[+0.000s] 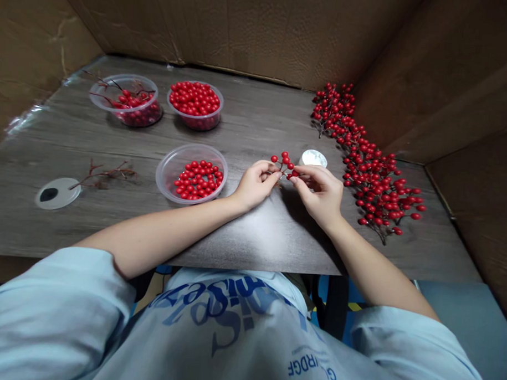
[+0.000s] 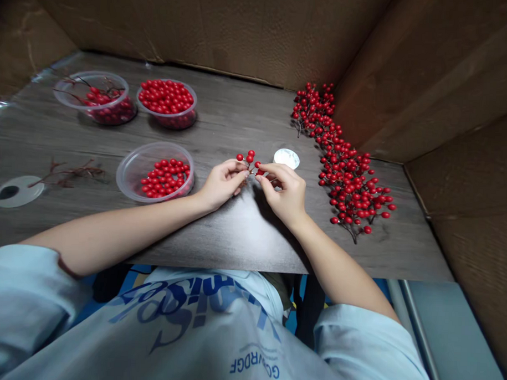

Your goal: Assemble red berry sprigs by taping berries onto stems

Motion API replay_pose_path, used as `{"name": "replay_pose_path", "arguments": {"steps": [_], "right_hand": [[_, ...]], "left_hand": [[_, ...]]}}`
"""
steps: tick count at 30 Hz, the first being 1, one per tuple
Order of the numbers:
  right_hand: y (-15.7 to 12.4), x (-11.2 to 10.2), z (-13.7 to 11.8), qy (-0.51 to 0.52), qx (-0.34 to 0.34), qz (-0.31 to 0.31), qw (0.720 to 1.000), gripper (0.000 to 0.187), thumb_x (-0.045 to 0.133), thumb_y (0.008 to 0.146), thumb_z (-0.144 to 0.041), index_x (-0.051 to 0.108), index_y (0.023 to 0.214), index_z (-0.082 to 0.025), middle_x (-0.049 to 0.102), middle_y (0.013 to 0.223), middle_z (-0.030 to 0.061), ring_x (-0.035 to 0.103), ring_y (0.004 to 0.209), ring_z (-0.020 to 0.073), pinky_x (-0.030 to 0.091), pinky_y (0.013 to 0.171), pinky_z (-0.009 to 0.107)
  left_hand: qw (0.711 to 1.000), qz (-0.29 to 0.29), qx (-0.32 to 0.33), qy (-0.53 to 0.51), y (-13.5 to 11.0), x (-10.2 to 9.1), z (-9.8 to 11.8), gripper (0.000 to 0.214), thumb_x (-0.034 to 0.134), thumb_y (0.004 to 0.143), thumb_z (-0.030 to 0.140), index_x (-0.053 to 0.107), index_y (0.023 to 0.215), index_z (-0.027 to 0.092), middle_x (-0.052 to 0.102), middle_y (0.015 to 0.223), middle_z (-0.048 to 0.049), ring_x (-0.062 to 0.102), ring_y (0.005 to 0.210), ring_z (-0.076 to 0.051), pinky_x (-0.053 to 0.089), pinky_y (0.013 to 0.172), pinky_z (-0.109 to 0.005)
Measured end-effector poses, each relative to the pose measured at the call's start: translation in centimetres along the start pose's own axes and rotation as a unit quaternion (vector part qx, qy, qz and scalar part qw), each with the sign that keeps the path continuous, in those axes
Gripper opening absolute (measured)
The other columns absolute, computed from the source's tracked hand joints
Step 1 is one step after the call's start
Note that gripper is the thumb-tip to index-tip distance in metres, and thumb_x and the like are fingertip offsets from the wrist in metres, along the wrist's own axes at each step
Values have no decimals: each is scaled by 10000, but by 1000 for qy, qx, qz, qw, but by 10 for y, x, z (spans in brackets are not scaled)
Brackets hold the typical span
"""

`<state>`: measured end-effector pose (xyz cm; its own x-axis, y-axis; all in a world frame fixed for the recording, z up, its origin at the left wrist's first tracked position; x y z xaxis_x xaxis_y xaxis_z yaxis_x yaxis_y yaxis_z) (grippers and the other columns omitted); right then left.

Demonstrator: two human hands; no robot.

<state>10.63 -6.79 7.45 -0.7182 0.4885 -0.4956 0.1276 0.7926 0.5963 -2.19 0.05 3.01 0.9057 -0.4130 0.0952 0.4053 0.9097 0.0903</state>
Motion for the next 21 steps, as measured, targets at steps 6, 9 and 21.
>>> {"name": "replay_pose_path", "arguments": {"steps": [6,9,21], "right_hand": [[-2,2,-4,-26,-10,-27,999,138,607,787,-228,664,910,-205,687,841,38,603,604,120,510,539,242],[-1,2,-6,-40,-30,-30,998,91,611,787,-226,666,854,-198,689,800,33,593,580,116,502,535,240],[-4,5,-3,-69,-47,-37,996,90,606,794,-231,674,845,-202,697,810,41,602,606,129,495,559,254]], "left_hand": [[997,5,52,54,1,-2,-2,37,546,750,146,560,720,132,524,854,-39,561,776,-100,493,667,-206],[995,6,69,75,1,-3,-1,48,541,746,150,563,709,129,533,843,-43,562,793,-110,489,699,-220],[983,22,115,142,0,-5,4,56,542,726,130,576,682,122,569,824,-52,544,800,-120,464,742,-238]]}}
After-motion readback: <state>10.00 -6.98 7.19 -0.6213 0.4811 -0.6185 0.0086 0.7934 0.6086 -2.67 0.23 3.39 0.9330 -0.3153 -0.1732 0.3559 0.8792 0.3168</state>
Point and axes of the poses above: each hand's wrist, its own y-axis towards the middle knuckle, its own x-axis out of the palm, z = x × y, the point moved 3 cm from there along y, towards the middle knuckle
